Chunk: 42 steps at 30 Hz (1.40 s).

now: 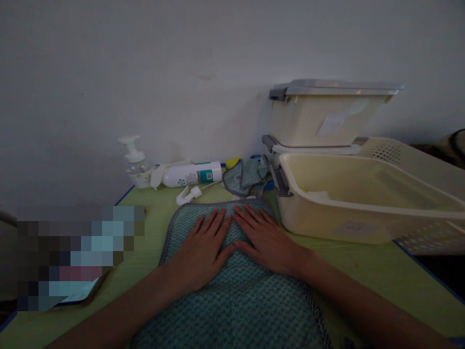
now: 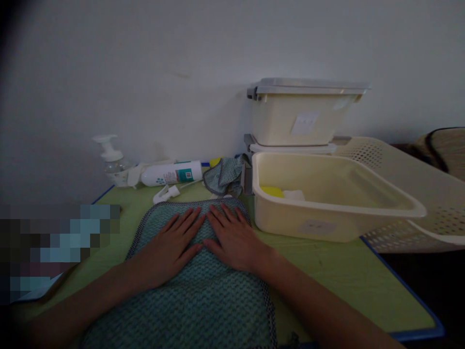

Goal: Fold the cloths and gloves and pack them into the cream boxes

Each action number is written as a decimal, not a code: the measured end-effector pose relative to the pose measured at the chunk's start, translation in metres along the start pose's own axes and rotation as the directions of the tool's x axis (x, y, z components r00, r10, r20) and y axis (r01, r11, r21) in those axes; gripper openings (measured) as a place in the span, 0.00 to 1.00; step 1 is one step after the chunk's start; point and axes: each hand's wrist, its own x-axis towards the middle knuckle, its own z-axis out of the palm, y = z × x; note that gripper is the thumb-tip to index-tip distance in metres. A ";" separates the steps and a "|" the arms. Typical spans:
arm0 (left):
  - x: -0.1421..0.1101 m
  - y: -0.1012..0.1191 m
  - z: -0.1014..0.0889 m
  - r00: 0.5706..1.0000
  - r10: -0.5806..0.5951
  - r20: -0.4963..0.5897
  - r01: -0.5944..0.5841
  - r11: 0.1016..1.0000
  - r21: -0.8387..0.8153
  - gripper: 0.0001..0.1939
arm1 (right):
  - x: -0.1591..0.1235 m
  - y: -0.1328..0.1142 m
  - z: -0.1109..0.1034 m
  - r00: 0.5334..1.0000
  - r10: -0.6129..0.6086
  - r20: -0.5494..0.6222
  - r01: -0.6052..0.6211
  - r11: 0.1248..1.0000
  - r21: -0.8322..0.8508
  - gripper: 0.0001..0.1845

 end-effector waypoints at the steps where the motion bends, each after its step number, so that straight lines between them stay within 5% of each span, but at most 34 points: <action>1: -0.001 0.002 -0.001 1.000 -0.002 -0.005 0.002 1.000 -0.002 0.31 | -0.002 0.000 0.000 1.000 -0.002 0.004 0.002 1.000 0.001 0.33; 11: -0.002 0.003 -0.012 0.994 -0.099 -0.038 0.099 0.995 -0.007 0.28 | -0.006 -0.001 -0.004 0.995 -0.015 -0.094 0.018 0.999 0.035 0.29; 17: -0.001 -0.007 -0.008 0.988 -0.142 0.061 0.144 0.990 -0.015 0.32 | -0.004 0.001 0.000 0.999 0.044 -0.023 -0.043 0.999 0.012 0.36; 28: 0.000 -0.009 -0.002 0.986 -0.159 0.046 0.158 0.987 0.013 0.32 | -0.008 -0.001 0.000 0.994 0.109 -0.013 -0.109 0.994 0.015 0.40; 35: -0.011 -0.037 0.006 0.999 -0.037 -0.033 0.037 0.999 -0.014 0.29 | -0.010 0.003 0.001 0.997 0.072 -0.010 -0.072 0.997 -0.005 0.40; 42: -0.025 -0.060 0.005 0.997 -0.071 -0.041 0.071 0.997 -0.014 0.29 | -0.008 0.003 -0.001 0.997 0.071 -0.008 -0.071 0.997 -0.011 0.38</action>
